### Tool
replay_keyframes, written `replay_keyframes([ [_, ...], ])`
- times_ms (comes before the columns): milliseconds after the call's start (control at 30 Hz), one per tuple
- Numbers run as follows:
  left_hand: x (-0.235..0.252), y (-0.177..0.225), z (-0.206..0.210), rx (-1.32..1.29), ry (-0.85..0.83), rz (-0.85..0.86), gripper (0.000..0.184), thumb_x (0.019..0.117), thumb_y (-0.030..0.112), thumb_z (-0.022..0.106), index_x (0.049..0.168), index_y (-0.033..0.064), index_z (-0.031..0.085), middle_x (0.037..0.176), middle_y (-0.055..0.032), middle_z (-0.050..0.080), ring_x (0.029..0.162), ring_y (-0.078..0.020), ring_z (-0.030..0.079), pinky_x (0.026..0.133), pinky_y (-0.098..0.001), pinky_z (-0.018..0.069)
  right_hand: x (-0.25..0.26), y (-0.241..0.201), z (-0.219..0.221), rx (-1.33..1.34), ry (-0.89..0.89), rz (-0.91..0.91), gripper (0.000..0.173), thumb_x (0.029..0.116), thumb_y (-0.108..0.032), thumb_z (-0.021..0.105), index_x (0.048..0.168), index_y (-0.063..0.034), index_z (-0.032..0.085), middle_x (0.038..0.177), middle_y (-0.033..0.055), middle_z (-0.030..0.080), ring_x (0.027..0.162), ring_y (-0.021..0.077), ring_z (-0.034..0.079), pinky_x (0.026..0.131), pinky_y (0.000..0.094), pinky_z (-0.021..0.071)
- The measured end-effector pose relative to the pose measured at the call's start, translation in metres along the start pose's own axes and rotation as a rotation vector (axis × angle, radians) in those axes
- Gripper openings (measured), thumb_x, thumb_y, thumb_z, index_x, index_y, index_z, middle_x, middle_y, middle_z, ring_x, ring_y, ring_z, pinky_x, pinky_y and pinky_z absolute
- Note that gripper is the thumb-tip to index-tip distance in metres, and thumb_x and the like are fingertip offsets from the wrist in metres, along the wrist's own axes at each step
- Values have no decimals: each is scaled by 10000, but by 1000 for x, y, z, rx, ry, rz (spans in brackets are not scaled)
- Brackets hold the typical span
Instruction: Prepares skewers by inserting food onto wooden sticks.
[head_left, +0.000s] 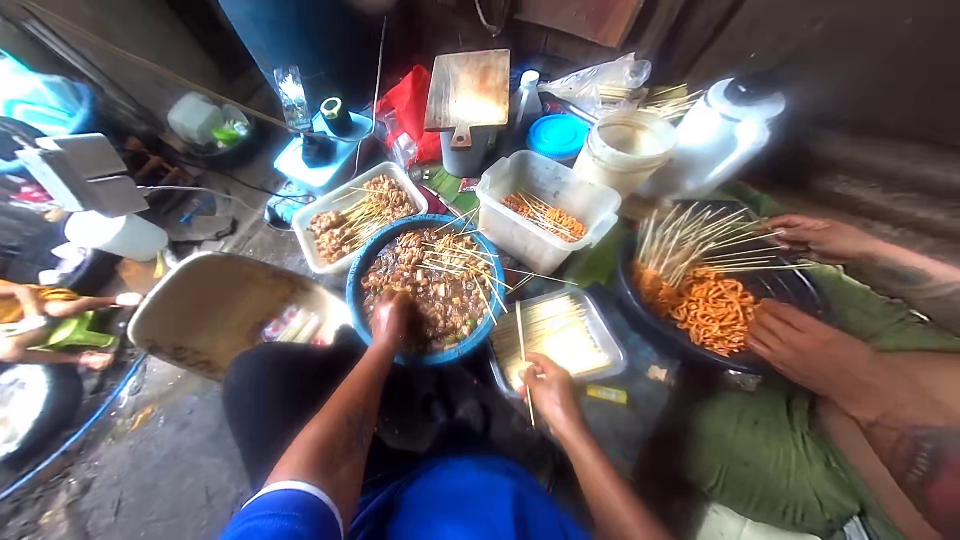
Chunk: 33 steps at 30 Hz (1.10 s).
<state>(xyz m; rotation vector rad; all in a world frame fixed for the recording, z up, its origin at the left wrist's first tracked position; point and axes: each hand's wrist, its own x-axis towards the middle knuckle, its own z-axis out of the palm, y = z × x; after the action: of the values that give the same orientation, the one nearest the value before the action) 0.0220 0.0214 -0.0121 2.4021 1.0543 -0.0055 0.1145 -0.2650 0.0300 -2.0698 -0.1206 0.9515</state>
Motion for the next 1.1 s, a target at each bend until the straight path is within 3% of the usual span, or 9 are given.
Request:
replay_keyframes([
  [100, 7, 0, -6, -137, 31, -150, 230, 1028, 117, 581, 1174, 4, 717, 1189, -239, 697, 1164, -415, 650, 1037, -602, 472, 0, -14, 6, -221, -54, -182, 301, 1063, -76, 517, 1306, 12, 670, 1189, 224, 683, 1069, 328, 674, 985, 467, 522],
  [167, 10, -3, -12, -283, 65, -209, 236, 1029, 109, 570, 1175, -15, 709, 1150, -252, 701, 1127, -415, 655, 1010, -615, 471, 3, -27, 14, -257, -82, -294, 274, 1071, -105, 527, 1238, 17, 708, 1188, 228, 694, 1142, 354, 659, 1042, 490, 491],
  [400, 10, -12, 5, -13, -96, -94, 277, 1021, 165, 610, 1251, 27, 680, 1346, -227, 613, 1277, -411, 581, 1059, -595, 472, 26, -71, 57, -347, -199, -304, 317, 1094, -139, 475, 1330, -24, 652, 1059, 210, 725, 945, 340, 718, 925, 515, 551],
  [500, 14, -9, -1, -271, -63, -175, 281, 1041, 179, 594, 1195, -33, 694, 1246, -252, 658, 1218, -399, 614, 1067, -585, 455, 34, -80, 67, -360, -214, -274, 345, 1092, -137, 471, 1388, -75, 636, 1073, 206, 728, 941, 341, 717, 919, 518, 549],
  [633, 7, -2, -16, -1043, -35, -370, 216, 1055, 62, 508, 1199, -69, 603, 994, -137, 649, 832, -178, 636, 790, -359, 557, 33, -78, 76, -299, -206, -268, 340, 1094, -127, 465, 1373, -76, 653, 995, 181, 730, 860, 302, 707, 880, 479, 553],
  [733, 4, 2, -25, -1396, -102, -576, 253, 1051, 19, 446, 1289, 8, 529, 943, -88, 619, 715, -156, 615, 662, -319, 558, 30, -75, 85, -287, -194, -273, 339, 1094, -119, 458, 1359, -80, 666, 970, 171, 730, 836, 289, 699, 869, 468, 551],
  [900, 4, -5, -21, -1483, -88, -618, 174, 1066, 113, 465, 1223, 57, 513, 980, -76, 585, 796, -163, 586, 726, -342, 529, 21, -75, 90, -318, -158, -284, 331, 1092, -110, 469, 1350, -57, 669, 972, 185, 730, 826, 303, 698, 856, 478, 555],
  [1000, 4, -6, -18, -1394, -60, -573, 164, 1029, 27, 538, 1192, 9, 550, 970, -82, 610, 790, -147, 596, 721, -314, 536, 17, -75, 94, -330, -140, -292, 323, 1084, -93, 470, 1326, -37, 677, 992, 201, 734, 871, 327, 712, 874, 503, 553],
  [1100, 3, -5, -19, -1380, -53, -559, 228, 1032, -9, 456, 1224, -9, 579, 973, -101, 656, 771, -158, 620, 705, -317, 542, 14, -77, 99, -362, -121, -283, 322, 1081, -101, 476, 1326, -55, 680, 978, 195, 732, 877, 334, 708, 870, 517, 551],
])
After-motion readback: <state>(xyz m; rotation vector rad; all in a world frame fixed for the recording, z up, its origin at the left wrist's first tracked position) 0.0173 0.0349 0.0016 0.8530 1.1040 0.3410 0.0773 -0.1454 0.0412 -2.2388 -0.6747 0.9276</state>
